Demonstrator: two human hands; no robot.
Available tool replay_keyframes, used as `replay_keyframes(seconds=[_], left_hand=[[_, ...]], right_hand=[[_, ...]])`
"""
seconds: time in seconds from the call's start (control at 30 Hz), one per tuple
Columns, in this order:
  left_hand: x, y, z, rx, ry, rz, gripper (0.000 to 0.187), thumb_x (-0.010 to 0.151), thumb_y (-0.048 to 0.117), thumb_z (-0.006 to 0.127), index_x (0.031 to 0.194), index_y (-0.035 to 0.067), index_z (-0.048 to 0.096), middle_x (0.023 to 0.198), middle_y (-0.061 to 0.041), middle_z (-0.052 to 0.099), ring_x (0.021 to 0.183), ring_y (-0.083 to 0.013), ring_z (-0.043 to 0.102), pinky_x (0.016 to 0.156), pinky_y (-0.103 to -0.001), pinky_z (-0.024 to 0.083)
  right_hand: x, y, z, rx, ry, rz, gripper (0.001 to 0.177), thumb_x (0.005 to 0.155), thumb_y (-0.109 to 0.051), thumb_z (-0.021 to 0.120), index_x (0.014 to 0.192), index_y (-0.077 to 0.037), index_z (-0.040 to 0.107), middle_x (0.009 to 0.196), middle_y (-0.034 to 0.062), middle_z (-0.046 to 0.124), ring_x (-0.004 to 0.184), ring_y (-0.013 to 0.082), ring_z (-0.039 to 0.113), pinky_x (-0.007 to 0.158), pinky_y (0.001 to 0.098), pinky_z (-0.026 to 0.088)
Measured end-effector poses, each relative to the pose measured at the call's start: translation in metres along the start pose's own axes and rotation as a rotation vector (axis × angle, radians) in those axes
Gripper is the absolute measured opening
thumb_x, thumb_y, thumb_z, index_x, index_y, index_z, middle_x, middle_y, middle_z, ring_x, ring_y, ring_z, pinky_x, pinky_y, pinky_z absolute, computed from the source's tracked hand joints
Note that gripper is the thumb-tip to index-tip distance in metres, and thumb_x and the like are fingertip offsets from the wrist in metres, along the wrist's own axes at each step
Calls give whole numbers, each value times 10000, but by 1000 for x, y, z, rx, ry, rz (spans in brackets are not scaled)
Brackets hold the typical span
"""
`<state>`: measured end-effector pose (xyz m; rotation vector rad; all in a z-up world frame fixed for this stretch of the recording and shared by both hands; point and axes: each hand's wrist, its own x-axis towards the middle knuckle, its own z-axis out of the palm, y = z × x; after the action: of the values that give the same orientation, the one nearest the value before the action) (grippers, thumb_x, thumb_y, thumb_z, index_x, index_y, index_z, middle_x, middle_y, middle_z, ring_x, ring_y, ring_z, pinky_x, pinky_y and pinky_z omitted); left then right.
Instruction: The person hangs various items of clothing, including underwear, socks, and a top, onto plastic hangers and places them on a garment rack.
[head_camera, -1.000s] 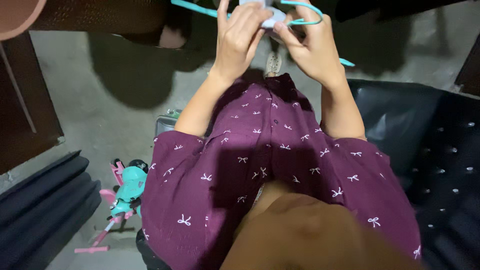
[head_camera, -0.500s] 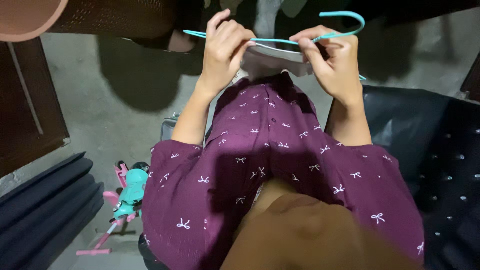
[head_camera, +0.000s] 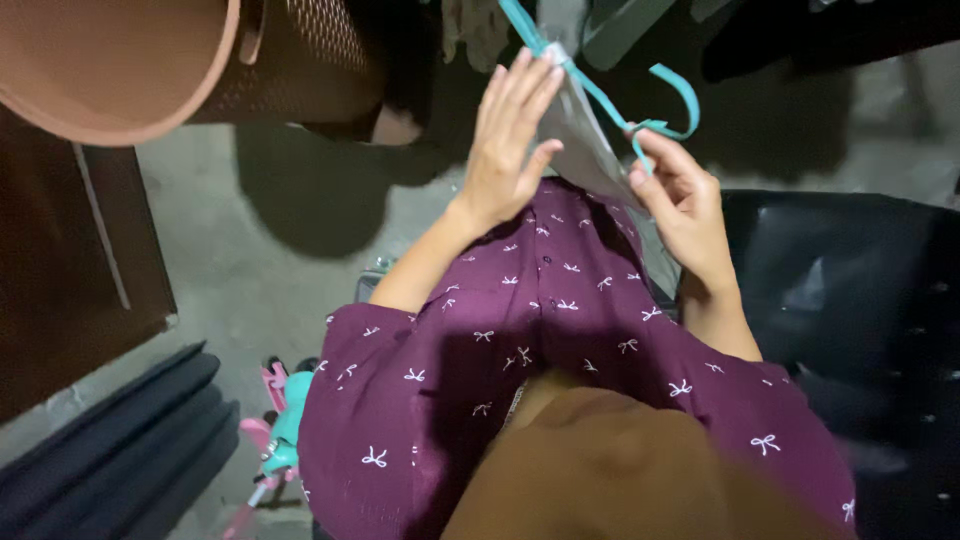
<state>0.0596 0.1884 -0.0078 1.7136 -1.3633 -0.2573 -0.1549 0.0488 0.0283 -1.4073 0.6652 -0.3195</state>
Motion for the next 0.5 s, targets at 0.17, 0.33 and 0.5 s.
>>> replay_keyframes(seconds=[0.17, 0.33, 0.5], left_hand=[[19, -7, 4, -120, -61, 19, 611, 1118, 342, 554, 1627, 76, 345, 1712, -124, 314, 1592, -338, 255, 1338, -488, 193], [59, -17, 0, -144, -83, 68, 626, 1129, 401, 540, 1628, 80, 340, 1717, -120, 309, 1599, -329, 245, 1346, -485, 188], [112, -34, -5, -132, -51, 92, 641, 1132, 445, 508, 1634, 84, 339, 1672, -112, 306, 1605, -323, 245, 1302, -471, 183]], right_hand=[[19, 13, 9, 193, 162, -75, 547, 1104, -62, 627, 1613, 17, 444, 1066, -5, 559, 859, 38, 481, 729, 187, 372], [68, 3, 6, 266, 222, -143, 643, 1075, -71, 674, 1647, 13, 391, 1082, 11, 585, 838, 38, 497, 698, 172, 375], [140, -11, -11, 266, 192, -198, 674, 1079, -71, 691, 1666, 0, 368, 1084, 16, 571, 810, 36, 466, 676, 158, 357]])
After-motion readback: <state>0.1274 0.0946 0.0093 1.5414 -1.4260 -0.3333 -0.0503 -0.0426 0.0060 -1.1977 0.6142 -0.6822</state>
